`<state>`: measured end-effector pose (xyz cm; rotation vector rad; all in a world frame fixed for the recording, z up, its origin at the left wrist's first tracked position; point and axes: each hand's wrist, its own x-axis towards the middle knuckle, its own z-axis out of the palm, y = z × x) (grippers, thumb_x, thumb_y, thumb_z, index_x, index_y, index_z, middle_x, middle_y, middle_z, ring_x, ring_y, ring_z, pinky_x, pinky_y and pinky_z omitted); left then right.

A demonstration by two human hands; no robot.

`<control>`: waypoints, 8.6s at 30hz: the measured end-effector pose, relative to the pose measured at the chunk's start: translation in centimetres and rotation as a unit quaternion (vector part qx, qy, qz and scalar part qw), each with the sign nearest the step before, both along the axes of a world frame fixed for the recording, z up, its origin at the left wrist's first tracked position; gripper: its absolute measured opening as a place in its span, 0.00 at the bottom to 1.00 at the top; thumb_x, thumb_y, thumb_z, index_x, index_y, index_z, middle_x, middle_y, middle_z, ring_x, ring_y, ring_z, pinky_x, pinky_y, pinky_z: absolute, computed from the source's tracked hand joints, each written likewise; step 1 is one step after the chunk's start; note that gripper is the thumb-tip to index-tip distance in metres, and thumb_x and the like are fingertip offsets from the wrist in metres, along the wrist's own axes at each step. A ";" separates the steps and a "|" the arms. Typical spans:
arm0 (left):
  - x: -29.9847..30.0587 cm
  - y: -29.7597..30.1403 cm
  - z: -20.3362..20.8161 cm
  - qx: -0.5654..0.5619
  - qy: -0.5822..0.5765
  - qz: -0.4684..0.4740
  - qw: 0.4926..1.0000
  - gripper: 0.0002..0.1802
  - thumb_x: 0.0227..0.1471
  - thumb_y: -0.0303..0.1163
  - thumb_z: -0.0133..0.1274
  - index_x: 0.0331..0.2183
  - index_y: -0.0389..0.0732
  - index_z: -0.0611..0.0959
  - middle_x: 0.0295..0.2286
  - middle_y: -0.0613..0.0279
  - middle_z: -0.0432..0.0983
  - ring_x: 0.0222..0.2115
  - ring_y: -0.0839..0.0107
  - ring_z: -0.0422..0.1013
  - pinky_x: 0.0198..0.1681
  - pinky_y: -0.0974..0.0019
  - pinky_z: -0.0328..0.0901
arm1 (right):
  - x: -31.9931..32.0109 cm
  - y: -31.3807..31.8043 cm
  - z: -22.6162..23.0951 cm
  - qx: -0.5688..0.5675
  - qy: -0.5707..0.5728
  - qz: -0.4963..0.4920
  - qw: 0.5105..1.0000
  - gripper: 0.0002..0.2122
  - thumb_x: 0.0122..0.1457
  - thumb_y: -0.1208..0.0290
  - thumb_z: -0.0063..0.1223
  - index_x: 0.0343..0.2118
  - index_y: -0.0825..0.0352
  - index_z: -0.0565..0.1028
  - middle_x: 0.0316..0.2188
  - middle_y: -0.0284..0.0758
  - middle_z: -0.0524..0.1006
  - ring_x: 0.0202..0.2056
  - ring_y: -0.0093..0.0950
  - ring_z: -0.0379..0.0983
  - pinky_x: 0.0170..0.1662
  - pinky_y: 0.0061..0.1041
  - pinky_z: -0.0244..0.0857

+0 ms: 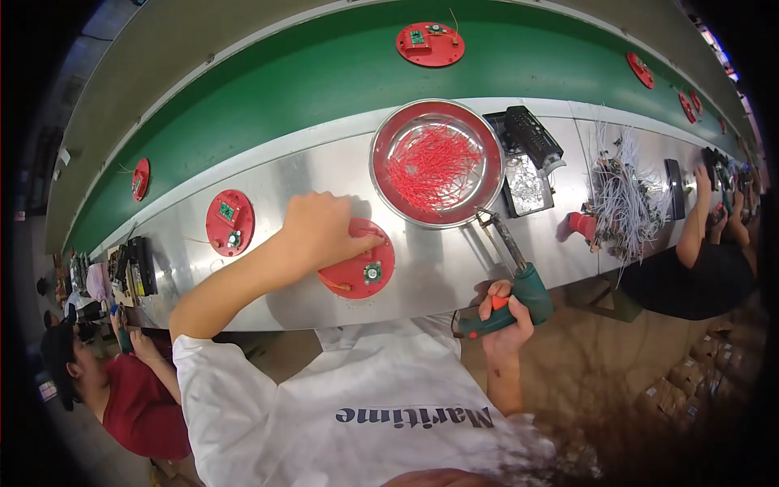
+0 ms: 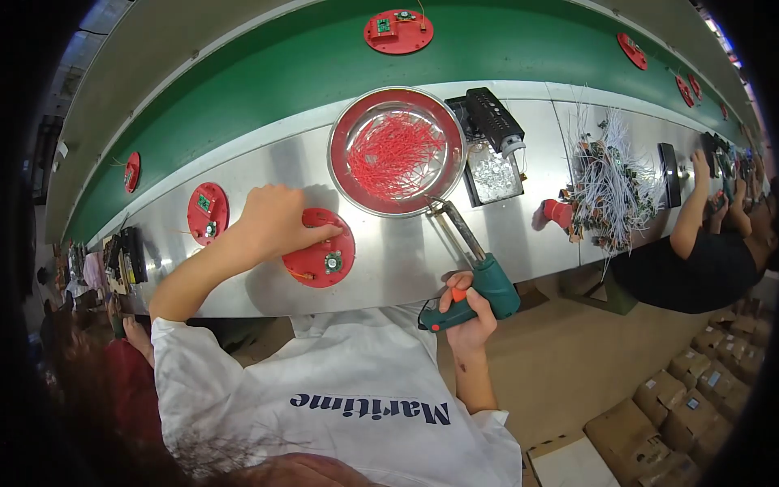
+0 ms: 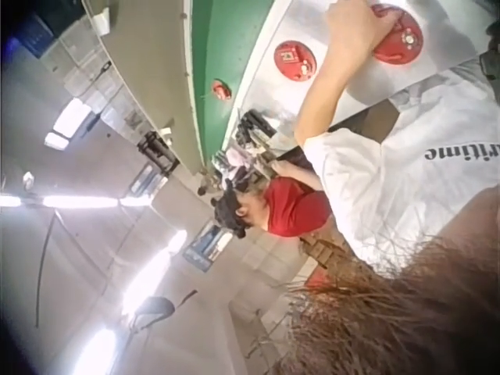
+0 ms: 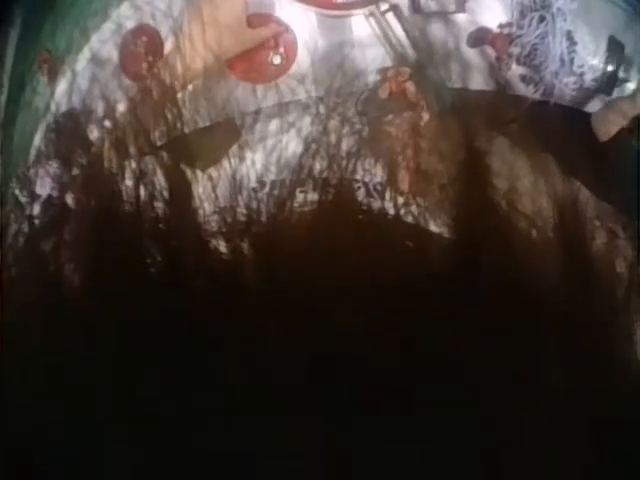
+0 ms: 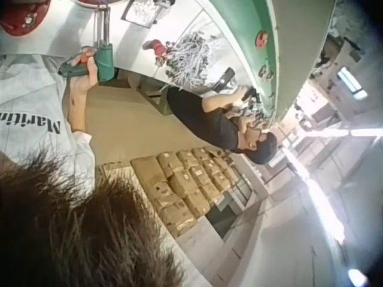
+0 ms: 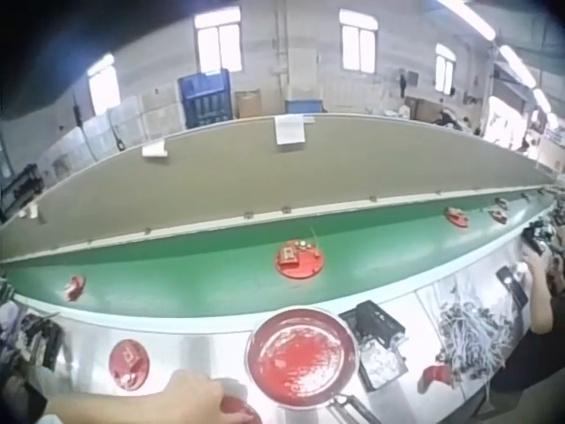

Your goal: The person assembles small electronic components by soldering wires to a circular circuit board mounted on a red base, using a soldering iron and wire cutters.

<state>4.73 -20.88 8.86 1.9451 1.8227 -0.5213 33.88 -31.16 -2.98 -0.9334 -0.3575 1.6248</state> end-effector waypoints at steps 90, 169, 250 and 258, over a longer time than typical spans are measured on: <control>-0.1 -16.5 -8.3 0.191 -0.601 0.299 0.716 0.06 0.49 0.23 0.61 0.34 0.35 0.85 0.24 0.62 0.80 0.19 0.79 0.71 0.22 0.74 0.63 | -13.2 1.3 4.5 0.125 -0.185 0.302 0.927 0.15 0.53 0.85 0.58 0.45 0.70 0.71 0.31 0.35 0.78 0.30 0.20 0.75 0.25 0.15 0.62; 1.5 -13.2 -10.3 0.341 -0.467 0.348 0.738 0.04 0.43 0.18 0.59 0.26 0.36 0.82 0.50 0.57 0.70 0.46 0.66 0.67 0.49 0.65 0.64 | -2.8 -0.3 3.3 0.026 -0.375 0.334 0.865 0.11 0.45 0.81 0.61 0.35 0.73 0.77 0.26 0.35 0.77 0.25 0.22 0.72 0.30 0.20 0.67; -12.4 17.5 -8.1 0.268 -0.063 -0.141 0.951 0.31 0.40 0.25 0.56 0.50 0.46 0.72 0.50 0.55 0.70 0.49 0.55 0.68 0.47 0.55 0.68 | -0.5 -0.6 -0.1 0.053 -0.075 0.037 0.995 0.13 0.52 0.65 0.51 0.34 0.70 0.67 0.34 0.41 0.70 0.24 0.29 0.67 0.28 0.25 0.63; -8.1 10.1 1.4 0.282 -0.052 0.047 0.957 0.27 0.34 0.47 0.63 0.36 0.39 0.79 0.29 0.53 0.78 0.33 0.54 0.76 0.37 0.56 0.70 | 0.3 -0.5 -0.5 0.047 0.018 -0.006 0.999 0.12 0.52 0.68 0.50 0.34 0.72 0.70 0.36 0.45 0.71 0.25 0.31 0.70 0.29 0.26 0.67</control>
